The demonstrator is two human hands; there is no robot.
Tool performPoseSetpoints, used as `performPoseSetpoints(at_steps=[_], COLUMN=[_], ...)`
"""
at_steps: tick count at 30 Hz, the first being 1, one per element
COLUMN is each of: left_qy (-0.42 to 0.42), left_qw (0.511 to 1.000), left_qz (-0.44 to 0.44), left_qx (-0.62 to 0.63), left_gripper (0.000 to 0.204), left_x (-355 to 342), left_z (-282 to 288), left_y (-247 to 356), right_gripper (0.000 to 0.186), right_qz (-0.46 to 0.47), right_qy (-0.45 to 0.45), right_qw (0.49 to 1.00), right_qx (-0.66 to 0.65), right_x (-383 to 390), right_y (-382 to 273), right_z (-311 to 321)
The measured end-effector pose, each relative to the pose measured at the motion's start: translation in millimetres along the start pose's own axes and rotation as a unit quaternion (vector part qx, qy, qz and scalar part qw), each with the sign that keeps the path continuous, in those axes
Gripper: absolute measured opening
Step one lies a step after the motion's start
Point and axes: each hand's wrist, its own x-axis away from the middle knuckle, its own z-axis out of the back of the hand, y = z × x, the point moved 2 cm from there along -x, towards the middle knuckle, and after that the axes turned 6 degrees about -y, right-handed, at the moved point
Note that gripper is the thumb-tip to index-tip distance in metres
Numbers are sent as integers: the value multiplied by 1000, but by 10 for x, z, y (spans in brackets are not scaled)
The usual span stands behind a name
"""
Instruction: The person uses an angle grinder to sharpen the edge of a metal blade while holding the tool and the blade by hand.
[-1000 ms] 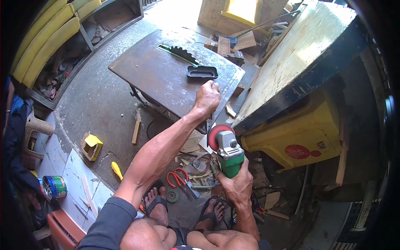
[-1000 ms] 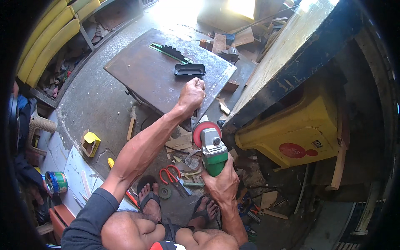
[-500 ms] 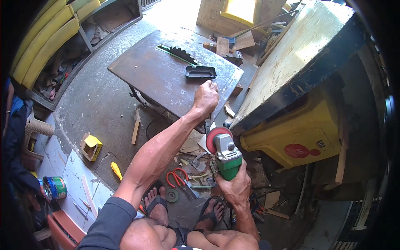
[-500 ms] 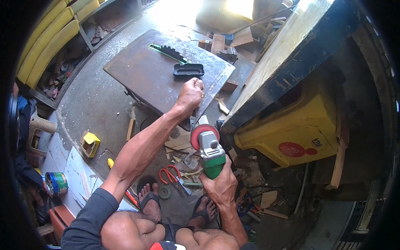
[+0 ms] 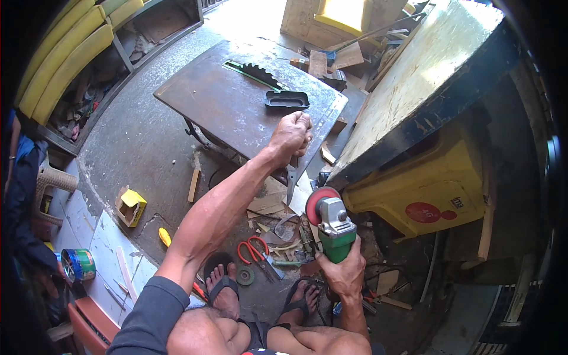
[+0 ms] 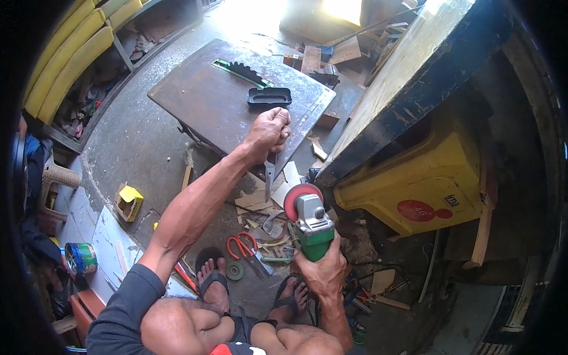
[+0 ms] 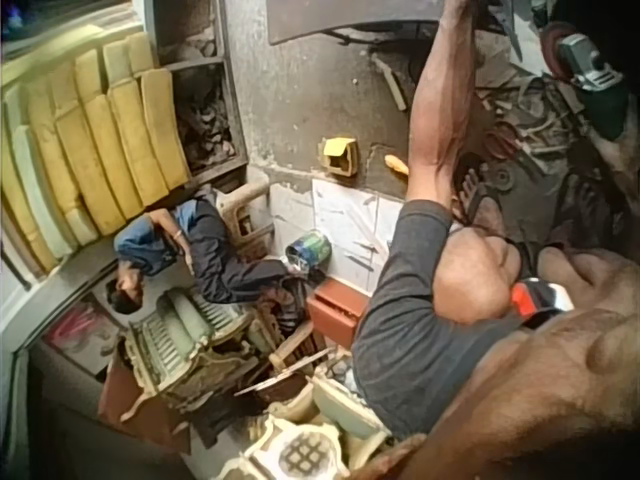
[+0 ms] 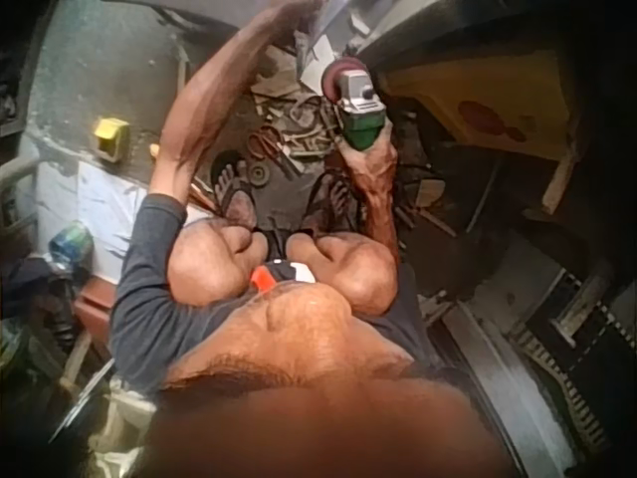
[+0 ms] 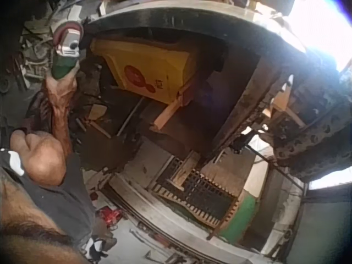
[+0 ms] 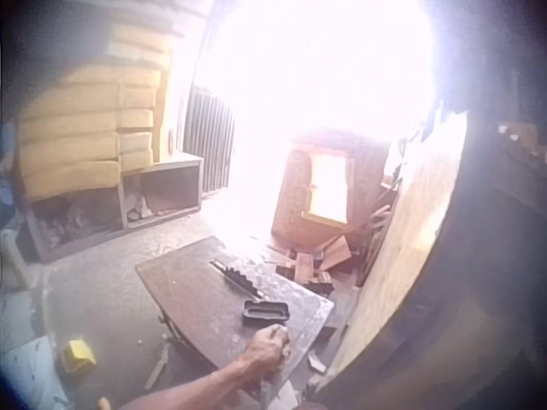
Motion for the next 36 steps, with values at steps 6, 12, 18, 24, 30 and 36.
performPoseSetpoints(at_steps=[6,12,18,24,30,36], left_qy=[-22,53,66,72,65,68], left_qw=[1000,995,992,992,993,991], left_qz=[-13,-35,-40,-41,-37,-38], left_qx=[-9,-75,-97,-98,-95,-106], left_gripper=[27,27,28,28,28,29], left_x=[59,80,70,69,81,73], left_z=[6,-102,-114,-118,-129,-110], left_y=[40,-2,-6,-7,-17,-5], right_gripper=[77,84,83,84,82,83], right_qz=[40,67,56,31,23,6], right_qy=[-41,-82,-98,-108,-94,-111], right_qw=[998,994,993,993,995,994], right_qx=[4,15,25,21,24,20], right_x=[131,220,233,123,-7,122], right_y=[31,-46,-27,-153,-184,-147], right_z=[-26,-48,-86,-59,-38,-30])
